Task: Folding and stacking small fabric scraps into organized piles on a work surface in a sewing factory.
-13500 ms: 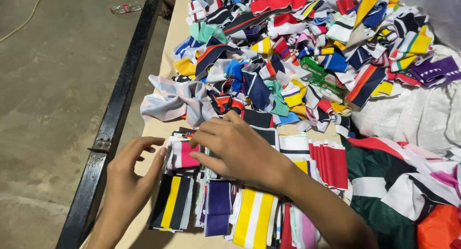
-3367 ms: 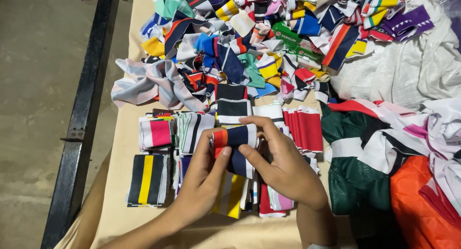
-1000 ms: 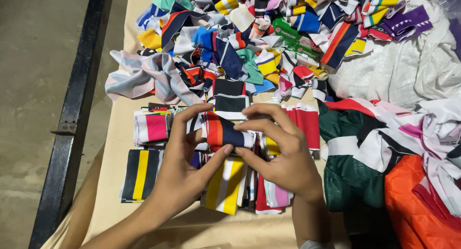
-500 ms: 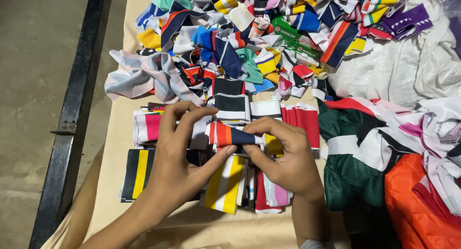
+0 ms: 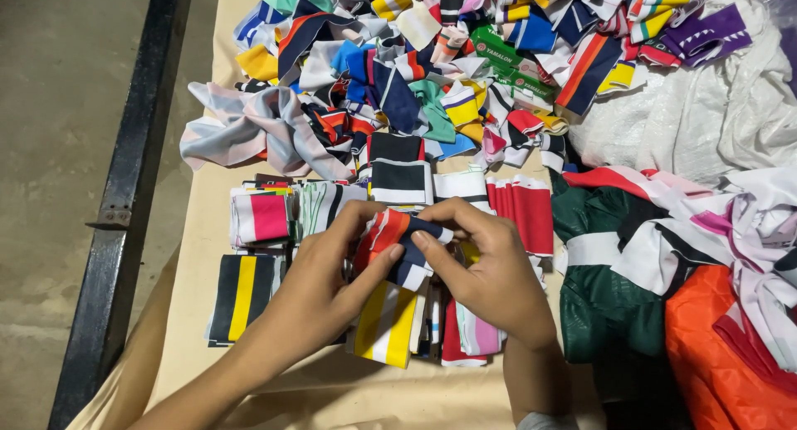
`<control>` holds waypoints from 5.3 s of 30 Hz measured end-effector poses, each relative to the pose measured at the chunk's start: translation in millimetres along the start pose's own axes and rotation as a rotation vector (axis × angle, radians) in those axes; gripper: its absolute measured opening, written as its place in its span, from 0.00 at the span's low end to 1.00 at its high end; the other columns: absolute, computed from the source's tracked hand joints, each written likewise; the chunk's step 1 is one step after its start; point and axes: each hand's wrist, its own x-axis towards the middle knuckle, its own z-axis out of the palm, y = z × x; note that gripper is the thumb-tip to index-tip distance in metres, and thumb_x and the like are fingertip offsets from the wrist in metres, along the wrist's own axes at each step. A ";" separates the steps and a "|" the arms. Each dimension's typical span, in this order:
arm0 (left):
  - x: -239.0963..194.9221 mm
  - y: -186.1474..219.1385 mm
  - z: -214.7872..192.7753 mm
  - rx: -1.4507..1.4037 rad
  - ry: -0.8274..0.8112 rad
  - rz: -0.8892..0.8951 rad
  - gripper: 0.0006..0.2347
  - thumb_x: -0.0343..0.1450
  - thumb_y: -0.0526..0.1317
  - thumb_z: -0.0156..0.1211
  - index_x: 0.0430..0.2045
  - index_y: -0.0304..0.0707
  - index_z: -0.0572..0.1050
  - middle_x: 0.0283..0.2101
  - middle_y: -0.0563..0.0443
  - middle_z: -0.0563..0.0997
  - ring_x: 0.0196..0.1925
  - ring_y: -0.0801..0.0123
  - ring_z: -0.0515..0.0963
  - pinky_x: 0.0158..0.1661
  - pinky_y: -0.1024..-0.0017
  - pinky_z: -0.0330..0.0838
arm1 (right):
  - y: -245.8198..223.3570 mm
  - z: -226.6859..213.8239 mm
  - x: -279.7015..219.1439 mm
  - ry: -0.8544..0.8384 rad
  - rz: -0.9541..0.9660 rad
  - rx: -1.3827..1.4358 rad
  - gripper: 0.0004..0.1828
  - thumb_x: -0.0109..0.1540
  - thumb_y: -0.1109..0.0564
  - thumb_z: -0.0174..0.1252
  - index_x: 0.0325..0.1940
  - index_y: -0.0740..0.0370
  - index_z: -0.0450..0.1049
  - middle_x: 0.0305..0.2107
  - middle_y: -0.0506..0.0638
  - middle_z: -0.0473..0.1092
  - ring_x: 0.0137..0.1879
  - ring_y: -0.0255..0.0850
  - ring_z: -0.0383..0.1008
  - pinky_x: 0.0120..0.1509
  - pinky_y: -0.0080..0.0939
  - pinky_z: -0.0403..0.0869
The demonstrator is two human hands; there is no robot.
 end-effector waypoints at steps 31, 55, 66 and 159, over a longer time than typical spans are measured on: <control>18.6 -56.3 16.8 0.697 0.115 0.518 0.06 0.73 0.39 0.63 0.37 0.37 0.79 0.47 0.48 0.82 0.51 0.52 0.76 0.44 0.59 0.66 | 14.0 2.8 5.5 -0.290 0.395 -0.825 0.28 0.65 0.29 0.56 0.22 0.47 0.74 0.11 0.39 0.69 0.26 0.42 0.74 0.31 0.49 0.68; 60.8 -22.8 -64.0 0.414 0.006 0.439 0.08 0.74 0.39 0.60 0.36 0.32 0.81 0.37 0.46 0.84 0.39 0.60 0.83 0.39 0.64 0.74 | 3.3 -33.7 36.9 -0.199 0.150 -0.503 0.07 0.62 0.45 0.65 0.35 0.45 0.79 0.14 0.37 0.68 0.22 0.29 0.66 0.28 0.37 0.64; 211.9 -168.7 -117.5 0.416 -0.136 0.288 0.14 0.70 0.38 0.65 0.46 0.26 0.77 0.41 0.24 0.81 0.45 0.29 0.81 0.46 0.43 0.73 | 107.0 16.0 209.0 -0.351 0.002 -0.361 0.07 0.58 0.56 0.65 0.39 0.58 0.80 0.24 0.51 0.77 0.32 0.43 0.79 0.40 0.42 0.76; 124.2 29.6 12.4 -0.331 -0.164 0.117 0.05 0.78 0.41 0.49 0.39 0.43 0.71 0.25 0.57 0.71 0.23 0.78 0.68 0.24 0.80 0.61 | 30.4 -75.3 29.2 0.330 -0.246 0.234 0.05 0.68 0.61 0.55 0.45 0.66 0.72 0.34 0.48 0.70 0.41 0.34 0.70 0.47 0.32 0.72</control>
